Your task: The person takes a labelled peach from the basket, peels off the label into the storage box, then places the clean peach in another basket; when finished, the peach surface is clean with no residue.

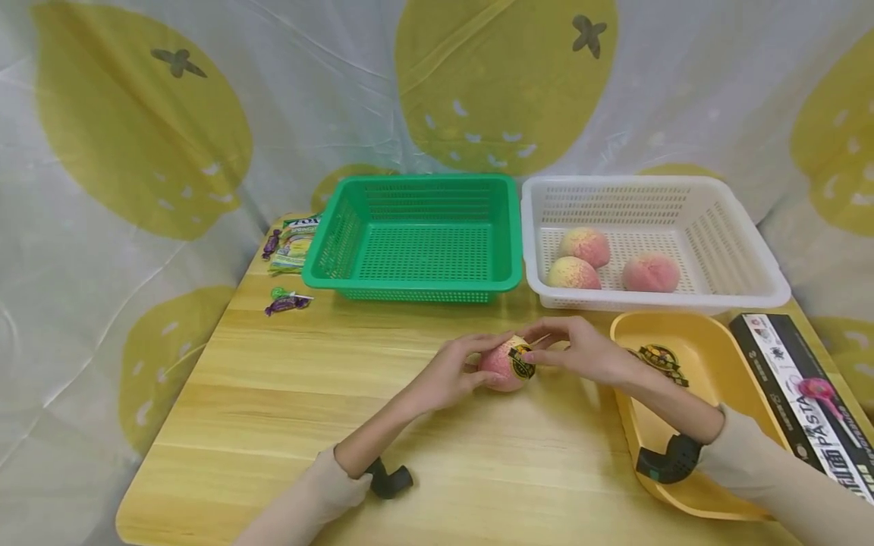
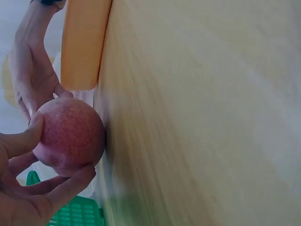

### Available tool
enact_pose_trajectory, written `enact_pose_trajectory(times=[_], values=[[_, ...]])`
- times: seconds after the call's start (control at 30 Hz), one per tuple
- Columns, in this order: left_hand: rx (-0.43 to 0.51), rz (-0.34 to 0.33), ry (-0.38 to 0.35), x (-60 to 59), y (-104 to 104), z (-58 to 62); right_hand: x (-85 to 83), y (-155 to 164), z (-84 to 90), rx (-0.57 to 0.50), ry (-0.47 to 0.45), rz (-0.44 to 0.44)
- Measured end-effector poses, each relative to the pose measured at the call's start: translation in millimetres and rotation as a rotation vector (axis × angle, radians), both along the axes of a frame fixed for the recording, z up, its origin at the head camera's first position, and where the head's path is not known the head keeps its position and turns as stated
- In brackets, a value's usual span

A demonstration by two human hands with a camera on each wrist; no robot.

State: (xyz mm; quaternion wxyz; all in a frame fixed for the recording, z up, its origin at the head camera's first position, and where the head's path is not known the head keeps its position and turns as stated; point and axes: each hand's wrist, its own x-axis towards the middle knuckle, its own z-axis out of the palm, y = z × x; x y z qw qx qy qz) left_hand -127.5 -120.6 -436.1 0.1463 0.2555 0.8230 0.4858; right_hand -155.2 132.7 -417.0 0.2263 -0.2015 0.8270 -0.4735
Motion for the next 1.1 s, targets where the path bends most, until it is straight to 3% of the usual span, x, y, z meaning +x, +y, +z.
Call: enact_pose_trajectory(times=[0.17,0.4,0.67,1.1], values=[[0.031,0.009,-0.066,-5.6,-3,1.1,-1.5,-1,0.9,-0.030,0.031,-0.048],[0.013,0.028,-0.130,-6.8,-2,3.4,-6.8,-2,-1.7,-0.058,-0.062,-0.070],[-0.123,0.044,0.000,-3.5,6,8.3,-5.9,-3,-3.1,-0.085,-0.131,-0.042],[-0.084,0.024,-0.089,-17.1,4,9.8,-3.8,-4,4.8,-0.098,0.018,-0.058]])
